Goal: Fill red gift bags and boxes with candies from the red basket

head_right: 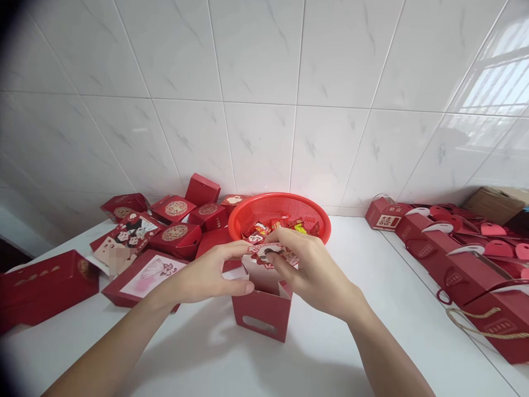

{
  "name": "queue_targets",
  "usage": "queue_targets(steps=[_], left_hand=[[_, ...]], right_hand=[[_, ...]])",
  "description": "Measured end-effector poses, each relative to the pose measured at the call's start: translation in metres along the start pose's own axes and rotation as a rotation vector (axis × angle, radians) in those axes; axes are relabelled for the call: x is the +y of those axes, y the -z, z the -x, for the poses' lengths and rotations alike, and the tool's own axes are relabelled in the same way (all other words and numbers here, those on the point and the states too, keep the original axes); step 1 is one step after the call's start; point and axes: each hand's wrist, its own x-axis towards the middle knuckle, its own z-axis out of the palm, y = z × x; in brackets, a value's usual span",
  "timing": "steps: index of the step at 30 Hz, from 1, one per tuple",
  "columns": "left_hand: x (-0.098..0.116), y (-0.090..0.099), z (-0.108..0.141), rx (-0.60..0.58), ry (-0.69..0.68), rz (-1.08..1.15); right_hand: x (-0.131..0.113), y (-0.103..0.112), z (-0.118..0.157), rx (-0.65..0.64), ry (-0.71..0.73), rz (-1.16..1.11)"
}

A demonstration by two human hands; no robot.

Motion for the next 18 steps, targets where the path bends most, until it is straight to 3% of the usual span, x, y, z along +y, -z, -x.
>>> queue_targets(steps=[5, 9, 12, 18], left_hand=[[-0.003, -0.001, 0.0, 0.021, -0.001, 0.003], [-0.005, -0.001, 0.0, 0.059, 0.046, -0.013], [-0.006, 0.0, 0.001, 0.049, 0.068, -0.032], [-0.008, -0.004, -0.002, 0.119, -0.04, -0.096]], right_hand=[[0.002, -0.003, -0.004, -0.081, -0.02, 0.012], [0.005, -0.002, -0.003, -0.018, 0.007, 0.1], [0.004, 0.001, 0.0, -0.052, 0.003, 0.138], [0.002, 0.012, 0.004, 0.036, 0.024, 0.193]])
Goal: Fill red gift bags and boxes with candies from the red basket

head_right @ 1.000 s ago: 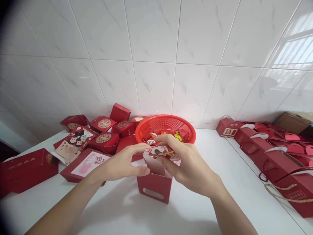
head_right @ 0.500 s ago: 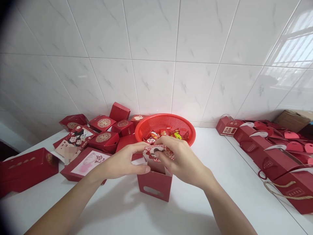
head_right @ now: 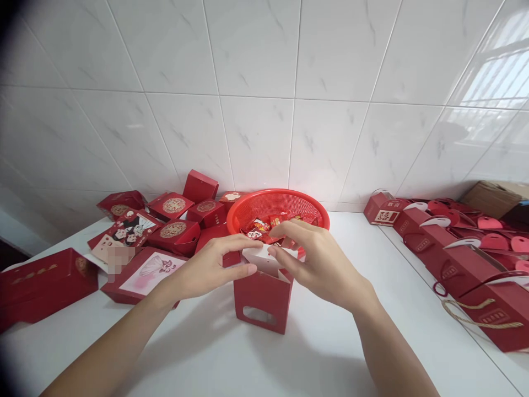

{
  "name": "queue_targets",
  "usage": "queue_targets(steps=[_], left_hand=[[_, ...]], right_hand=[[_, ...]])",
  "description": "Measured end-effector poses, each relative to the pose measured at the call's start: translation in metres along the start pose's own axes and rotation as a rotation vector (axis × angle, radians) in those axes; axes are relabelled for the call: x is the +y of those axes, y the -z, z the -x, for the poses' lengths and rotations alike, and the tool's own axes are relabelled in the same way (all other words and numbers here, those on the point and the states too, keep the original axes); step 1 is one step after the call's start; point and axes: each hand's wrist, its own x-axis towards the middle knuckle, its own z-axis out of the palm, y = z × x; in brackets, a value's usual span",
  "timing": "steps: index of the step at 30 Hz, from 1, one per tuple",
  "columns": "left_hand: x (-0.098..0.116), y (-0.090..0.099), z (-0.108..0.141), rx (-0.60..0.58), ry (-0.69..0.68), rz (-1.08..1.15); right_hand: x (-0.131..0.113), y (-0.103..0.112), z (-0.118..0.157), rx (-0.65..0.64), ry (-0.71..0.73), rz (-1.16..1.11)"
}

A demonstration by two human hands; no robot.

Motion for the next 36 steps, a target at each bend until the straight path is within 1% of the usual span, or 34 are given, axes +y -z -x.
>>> queue_targets(steps=[3, 5, 9, 12, 15, 18, 21, 23, 25, 26, 29, 31, 34, 35, 36], left_hand=[[-0.004, -0.005, -0.003, 0.049, -0.086, -0.042], [-0.009, -0.01, -0.005, 0.068, -0.169, -0.088], [-0.023, -0.018, -0.012, 0.139, -0.385, -0.317], [-0.032, -0.021, -0.017, 0.207, -0.469, -0.435], [-0.038, -0.021, -0.021, 0.242, -0.55, -0.412], [-0.044, -0.022, -0.024, 0.249, -0.614, -0.342], [-0.048, -0.027, -0.024, 0.24, -0.608, -0.213], [-0.05, -0.032, -0.024, 0.267, -0.551, -0.115], [-0.051, -0.038, -0.024, 0.321, -0.493, -0.054], [-0.052, -0.041, -0.025, 0.349, -0.486, -0.034], [-0.056, -0.05, -0.027, 0.432, -0.543, 0.023], [-0.06, -0.056, -0.03, 0.491, -0.538, 0.066], [-0.066, -0.064, -0.031, 0.554, -0.4, 0.136], [-0.068, -0.066, -0.031, 0.563, -0.352, 0.16], [-0.071, -0.067, -0.03, 0.563, -0.317, 0.186]], right_hand=[[0.004, 0.007, 0.0, 0.043, -0.011, 0.049], [0.01, 0.01, 0.0, 0.009, -0.025, 0.103], [0.022, 0.008, -0.001, -0.12, -0.041, 0.217], [0.028, 0.005, -0.003, -0.251, -0.063, 0.239], [0.031, 0.002, -0.006, -0.376, -0.068, 0.226], [0.033, -0.002, -0.008, -0.439, -0.072, 0.21], [0.035, -0.007, -0.01, -0.437, -0.079, 0.18], [0.036, -0.01, -0.012, -0.43, -0.093, 0.167], [0.037, -0.013, -0.014, -0.433, -0.116, 0.155], [0.038, -0.014, -0.016, -0.44, -0.13, 0.148], [0.045, -0.013, -0.023, -0.474, -0.141, 0.106], [0.054, -0.013, -0.029, -0.509, -0.107, 0.024], [0.07, -0.018, -0.033, -0.567, -0.057, -0.212], [0.075, -0.02, -0.032, -0.563, -0.053, -0.283], [0.078, -0.022, -0.03, -0.533, -0.049, -0.325]])
